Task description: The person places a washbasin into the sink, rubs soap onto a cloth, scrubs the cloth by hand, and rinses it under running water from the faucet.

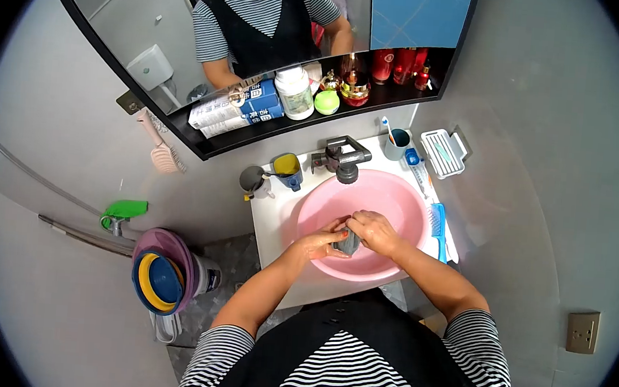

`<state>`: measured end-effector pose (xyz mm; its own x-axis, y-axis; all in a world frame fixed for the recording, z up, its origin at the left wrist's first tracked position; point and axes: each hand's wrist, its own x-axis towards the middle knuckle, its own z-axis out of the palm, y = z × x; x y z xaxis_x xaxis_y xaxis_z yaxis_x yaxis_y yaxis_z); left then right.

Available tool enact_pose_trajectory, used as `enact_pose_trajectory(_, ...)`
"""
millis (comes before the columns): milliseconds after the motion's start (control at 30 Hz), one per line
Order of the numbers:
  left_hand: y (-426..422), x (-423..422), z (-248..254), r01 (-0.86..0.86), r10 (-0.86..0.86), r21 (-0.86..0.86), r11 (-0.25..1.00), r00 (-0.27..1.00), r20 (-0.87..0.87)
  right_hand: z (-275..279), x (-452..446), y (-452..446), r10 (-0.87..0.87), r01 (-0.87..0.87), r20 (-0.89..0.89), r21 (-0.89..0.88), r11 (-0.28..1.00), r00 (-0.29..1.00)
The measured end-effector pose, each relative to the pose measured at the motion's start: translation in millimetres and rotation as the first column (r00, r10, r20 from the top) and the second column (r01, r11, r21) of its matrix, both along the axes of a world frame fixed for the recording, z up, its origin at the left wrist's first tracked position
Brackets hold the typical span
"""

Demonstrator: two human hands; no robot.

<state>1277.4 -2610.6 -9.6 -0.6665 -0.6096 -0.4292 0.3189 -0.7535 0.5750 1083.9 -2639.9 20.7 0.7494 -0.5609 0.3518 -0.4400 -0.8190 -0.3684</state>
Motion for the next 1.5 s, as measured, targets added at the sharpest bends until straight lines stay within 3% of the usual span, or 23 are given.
enact_pose_trajectory(33,3,-3,0,-0.001,0.001,-0.001,1.0,1.0,-0.002,4,2,-1,0.055,-0.047,0.064,-0.121,0.992,0.996)
enact_pose_trajectory(100,14,-17,17,0.046,-0.034,0.039,0.998,0.964,-0.263,9,5,-2,0.062,-0.047,0.082,-0.17,0.984,0.995)
enact_pose_trajectory(133,15,-21,25,0.043,-0.032,0.036,0.998,0.964,-0.264,10,6,-3,0.069,-0.045,0.102,-0.217,0.975,0.992)
enact_pose_trajectory(200,13,-29,38,0.068,-0.065,0.07,0.995,0.997,-0.043,5,1,-5,0.064,-0.054,0.042,-0.208,0.977,0.997)
enact_pose_trajectory(267,2,-26,-1,0.1,-0.104,0.077,0.992,0.993,0.053,-2,-2,-3,0.057,-0.06,-0.021,-0.194,0.979,0.998)
enact_pose_trajectory(333,-1,-29,-7,0.141,-0.153,0.09,0.986,0.977,0.146,-7,-5,2,0.016,-0.025,-0.081,-0.112,0.993,0.997)
enact_pose_trajectory(400,-2,-35,19,0.291,-0.201,-0.095,0.952,0.828,0.524,-12,-4,6,-0.019,0.012,-0.108,-0.063,0.998,0.994)
enact_pose_trajectory(433,-4,-36,15,0.29,-0.201,-0.093,0.952,0.828,0.523,-14,-2,8,-0.049,0.047,-0.132,-0.016,0.999,0.99)
enact_pose_trajectory(500,-13,-37,-9,0.528,-0.187,-0.188,0.828,0.576,0.796,-20,6,15,-0.105,0.117,-0.214,0.045,0.992,0.971)
enact_pose_trajectory(533,-11,-37,-31,0.529,-0.187,-0.188,0.828,0.575,0.796,-22,8,17,-0.156,0.191,-0.297,0.095,0.977,0.942)
enact_pose_trajectory(600,2,-38,-63,0.595,0.394,-0.558,0.578,0.395,0.83,-31,11,23,-0.185,0.249,-0.359,0.139,0.959,0.915)
enact_pose_trajectory(633,3,-39,-64,0.596,0.395,-0.558,0.578,0.395,0.83,-34,12,25,-0.205,0.303,-0.422,0.181,0.936,0.883)
enact_pose_trajectory(700,9,-44,-25,0.647,0.235,-0.335,0.685,0.239,0.942,-36,12,28,-0.219,0.348,-0.427,0.251,0.903,0.877)
enact_pose_trajectory(767,8,-48,-24,0.677,0.269,-0.327,0.659,0.195,0.943,-39,11,30,-0.234,0.392,-0.435,0.319,0.863,0.87)
enact_pose_trajectory(933,8,-50,-19,0.769,0.338,-0.298,0.566,0.113,0.934,-54,11,30,-0.305,0.471,-0.36,0.627,0.621,0.882)
enact_pose_trajectory(1067,13,-42,-18,0.821,0.469,-0.387,0.42,0.168,0.867,-61,12,32,-0.288,0.416,-0.3,0.689,0.593,0.909)
enact_pose_trajectory(1133,15,-38,-18,0.831,0.524,-0.415,0.37,0.182,0.832,-61,13,35,-0.367,0.308,-0.143,0.843,0.442,0.919)
enact_pose_trajectory(1167,15,-37,-16,0.825,0.537,-0.435,0.361,0.197,0.82,-53,15,36,-0.364,0.306,-0.144,0.844,0.441,0.92)
enact_pose_trajectory(1233,16,-34,-14,0.817,0.552,-0.454,0.355,0.209,0.807,-38,18,36,-0.411,0.253,-0.138,0.937,0.241,0.901)
enact_pose_trajectory(1267,16,-33,-12,0.821,0.576,-0.462,0.337,0.208,0.79,-32,20,36,-0.407,0.252,-0.138,0.937,0.242,0.903)
enact_pose_trajectory(1333,16,-30,-8,0.823,0.601,-0.469,0.319,0.206,0.772,-25,22,35,-0.423,0.246,-0.213,0.969,0.025,0.881)
enact_pose_trajectory(1367,16,-28,0,0.83,0.62,-0.475,0.291,0.215,0.755,-25,24,35,-0.421,0.247,-0.213,0.969,0.026,0.882)
enact_pose_trajectory(1500,18,-20,0,0.842,0.654,-0.487,0.231,0.236,0.719,-21,33,40,-0.469,0.175,-0.244,0.967,-0.188,0.849)
